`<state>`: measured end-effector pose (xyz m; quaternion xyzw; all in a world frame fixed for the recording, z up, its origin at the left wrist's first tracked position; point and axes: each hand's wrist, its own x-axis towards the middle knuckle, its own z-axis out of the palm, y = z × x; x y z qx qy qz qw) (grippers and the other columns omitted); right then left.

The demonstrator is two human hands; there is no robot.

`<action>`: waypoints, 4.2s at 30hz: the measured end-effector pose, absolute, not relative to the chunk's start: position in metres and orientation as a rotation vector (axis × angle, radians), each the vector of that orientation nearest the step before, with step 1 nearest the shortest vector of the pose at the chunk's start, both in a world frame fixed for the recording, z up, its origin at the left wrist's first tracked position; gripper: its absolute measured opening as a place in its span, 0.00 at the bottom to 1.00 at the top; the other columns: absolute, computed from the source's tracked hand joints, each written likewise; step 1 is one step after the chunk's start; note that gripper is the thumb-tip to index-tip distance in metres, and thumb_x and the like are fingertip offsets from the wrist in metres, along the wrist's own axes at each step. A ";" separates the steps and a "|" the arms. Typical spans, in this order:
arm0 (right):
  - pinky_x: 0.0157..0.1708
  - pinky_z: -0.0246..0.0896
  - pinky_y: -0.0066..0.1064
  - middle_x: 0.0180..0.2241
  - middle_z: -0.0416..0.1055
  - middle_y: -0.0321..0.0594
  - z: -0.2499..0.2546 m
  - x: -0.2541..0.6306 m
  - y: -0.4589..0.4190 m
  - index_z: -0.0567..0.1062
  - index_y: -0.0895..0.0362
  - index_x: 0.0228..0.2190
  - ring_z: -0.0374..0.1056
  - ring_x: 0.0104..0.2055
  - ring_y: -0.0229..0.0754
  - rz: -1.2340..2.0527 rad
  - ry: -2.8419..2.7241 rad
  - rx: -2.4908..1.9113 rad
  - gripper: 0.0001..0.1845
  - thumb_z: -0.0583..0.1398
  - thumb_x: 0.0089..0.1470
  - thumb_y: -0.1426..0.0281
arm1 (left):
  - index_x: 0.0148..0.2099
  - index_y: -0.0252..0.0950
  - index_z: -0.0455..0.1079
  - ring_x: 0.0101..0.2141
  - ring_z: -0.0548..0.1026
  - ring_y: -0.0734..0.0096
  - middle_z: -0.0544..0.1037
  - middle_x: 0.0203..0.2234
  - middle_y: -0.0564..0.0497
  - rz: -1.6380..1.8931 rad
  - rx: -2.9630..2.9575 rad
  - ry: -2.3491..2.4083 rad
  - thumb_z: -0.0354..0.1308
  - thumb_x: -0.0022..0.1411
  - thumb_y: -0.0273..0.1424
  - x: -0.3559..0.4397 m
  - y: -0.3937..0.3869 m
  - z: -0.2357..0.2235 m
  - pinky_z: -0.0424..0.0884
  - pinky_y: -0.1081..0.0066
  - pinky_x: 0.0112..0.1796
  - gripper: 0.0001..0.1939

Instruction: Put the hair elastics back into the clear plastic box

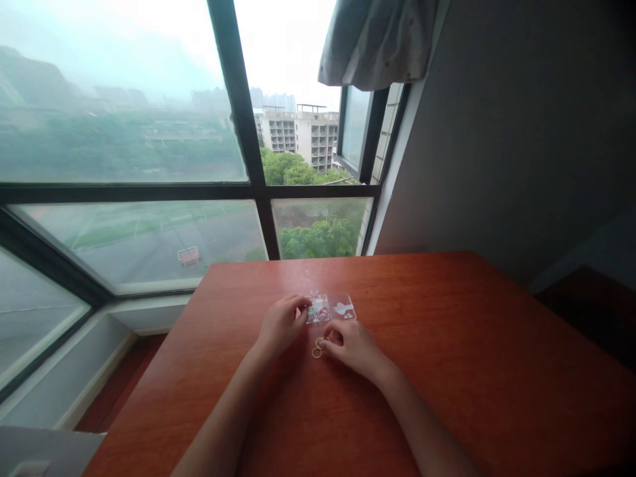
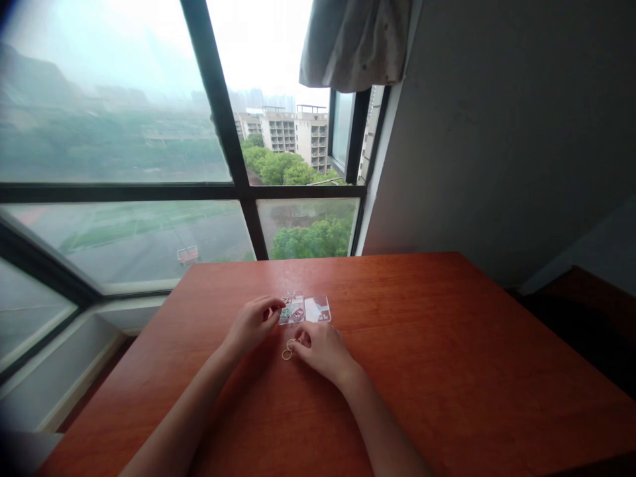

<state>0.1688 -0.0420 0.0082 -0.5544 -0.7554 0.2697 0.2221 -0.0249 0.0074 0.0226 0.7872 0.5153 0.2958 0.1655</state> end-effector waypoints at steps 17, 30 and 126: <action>0.31 0.53 0.25 0.28 0.74 0.34 0.008 0.170 -0.042 0.78 0.53 0.32 0.67 0.31 0.37 0.696 -2.170 -1.462 0.05 0.61 0.52 0.69 | 0.37 0.36 0.75 0.26 0.69 0.73 0.77 0.28 0.51 0.836 2.263 1.430 0.52 0.58 0.26 -0.026 0.008 0.021 0.62 0.74 0.29 0.09; 0.23 0.51 0.24 0.17 0.63 0.30 0.006 0.176 -0.031 0.78 0.56 0.28 0.59 0.21 0.34 0.639 -1.718 -1.398 0.06 0.62 0.52 0.67 | 0.38 0.36 0.75 0.26 0.67 0.76 0.74 0.29 0.52 0.800 2.231 1.102 0.55 0.60 0.28 -0.012 -0.001 0.029 0.62 0.76 0.28 0.07; 0.25 0.54 0.24 0.19 0.68 0.33 0.014 0.175 -0.033 0.77 0.56 0.28 0.62 0.22 0.35 0.646 -1.690 -1.418 0.08 0.61 0.53 0.66 | 0.36 0.34 0.74 0.23 0.63 0.79 0.72 0.24 0.53 0.837 2.164 0.984 0.54 0.60 0.28 -0.007 -0.006 0.035 0.59 0.78 0.25 0.08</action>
